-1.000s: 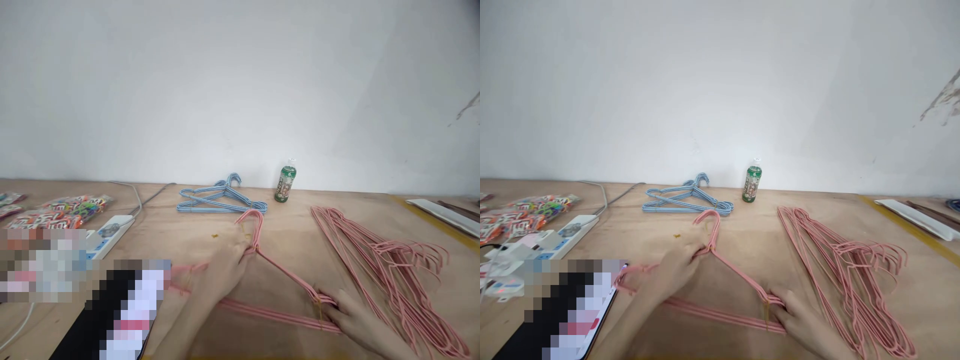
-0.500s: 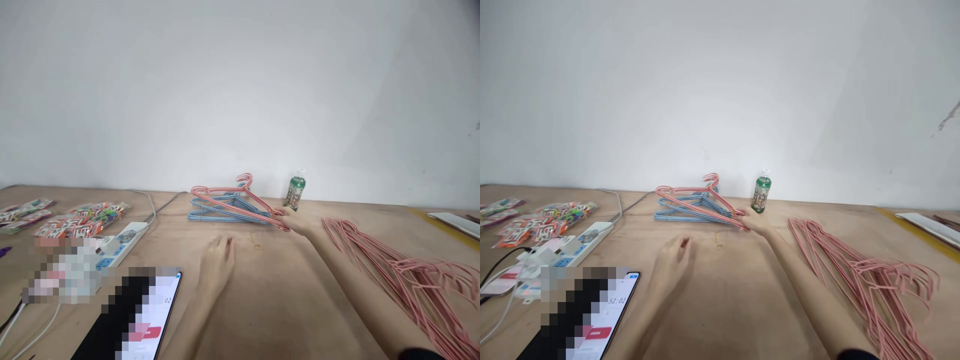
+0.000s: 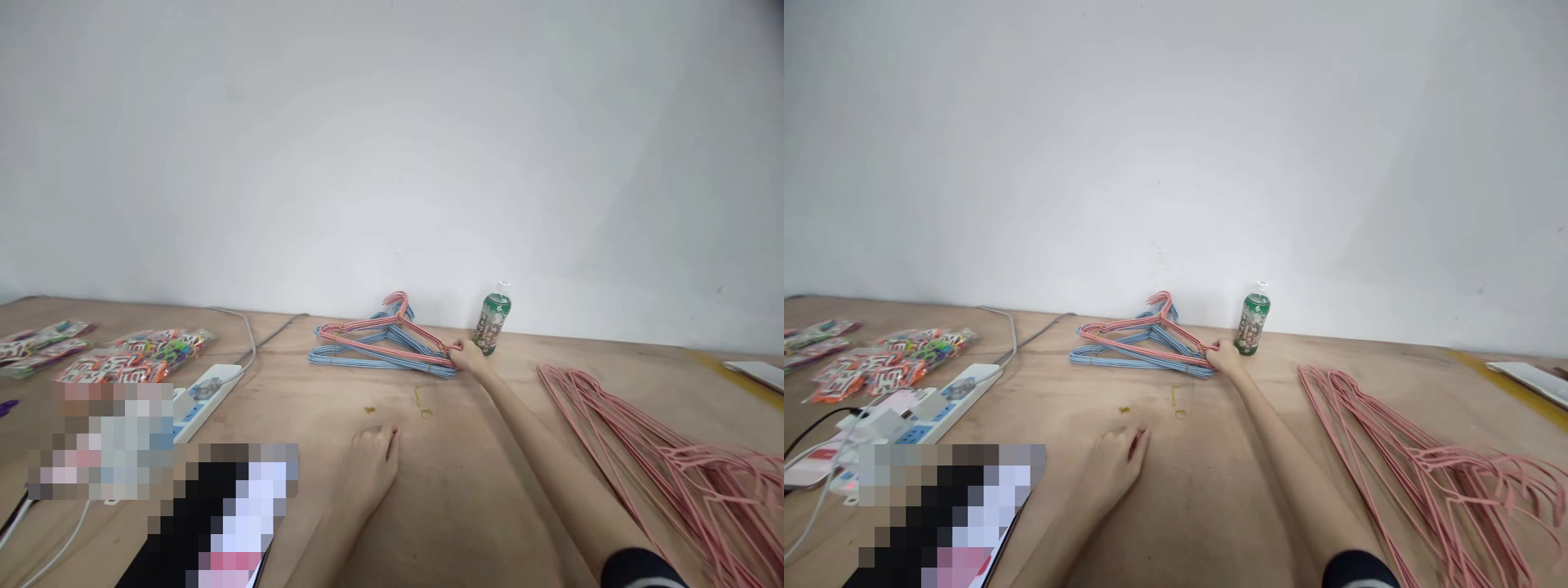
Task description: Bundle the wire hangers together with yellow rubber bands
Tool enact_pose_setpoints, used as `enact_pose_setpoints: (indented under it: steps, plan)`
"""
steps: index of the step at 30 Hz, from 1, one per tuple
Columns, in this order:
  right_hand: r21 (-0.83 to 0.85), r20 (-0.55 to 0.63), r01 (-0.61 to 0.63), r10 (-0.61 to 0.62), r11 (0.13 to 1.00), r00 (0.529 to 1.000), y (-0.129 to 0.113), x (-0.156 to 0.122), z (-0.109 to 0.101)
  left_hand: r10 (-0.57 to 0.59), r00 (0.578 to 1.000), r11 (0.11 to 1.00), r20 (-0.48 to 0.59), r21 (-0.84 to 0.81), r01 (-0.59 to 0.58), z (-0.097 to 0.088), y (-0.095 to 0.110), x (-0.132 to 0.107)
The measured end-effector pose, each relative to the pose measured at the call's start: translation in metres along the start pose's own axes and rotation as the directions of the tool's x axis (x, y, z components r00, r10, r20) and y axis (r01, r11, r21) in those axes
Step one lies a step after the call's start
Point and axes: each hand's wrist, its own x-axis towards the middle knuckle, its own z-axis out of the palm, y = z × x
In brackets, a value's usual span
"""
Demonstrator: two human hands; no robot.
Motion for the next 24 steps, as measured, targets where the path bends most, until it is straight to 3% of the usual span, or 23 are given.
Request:
enact_pose_setpoints:
  steps: [7,10,13,17,19,21,24]
  plan:
    - [-0.007,-0.208,0.149,-0.148,0.989,0.967,0.003,-0.002,0.002,-0.050,0.999,0.998,0.013,0.042,0.050,0.000,-0.008,0.004]
    - [-0.042,-0.334,0.247,-0.247,0.968,0.910,-0.004,-0.013,-0.011,-0.062,0.998,0.997,0.010,0.057,0.061,0.001,-0.012,0.005]
    - [-0.102,-0.395,0.372,-0.381,0.923,0.836,-0.015,-0.042,-0.040,-0.071,0.997,0.995,0.009,0.071,0.071,0.001,-0.014,0.006]
    - [-0.195,-0.327,0.479,-0.517,0.856,0.791,-0.012,-0.108,-0.087,-0.066,0.997,0.995,0.032,0.082,0.063,-0.005,-0.011,0.002]
    - [-0.326,-0.167,0.505,-0.575,0.799,0.801,0.005,-0.145,-0.102,-0.047,0.997,0.996,0.059,0.082,0.042,-0.008,-0.007,-0.002]
    - [-0.464,-0.052,0.441,-0.521,0.768,0.852,0.033,-0.180,-0.108,-0.015,0.996,0.997,0.091,0.077,0.008,-0.011,-0.001,-0.007]
    - [-0.528,-0.023,0.333,-0.405,0.781,0.914,0.088,-0.225,-0.102,0.038,0.989,0.997,0.143,0.066,-0.048,-0.013,0.008,-0.014]
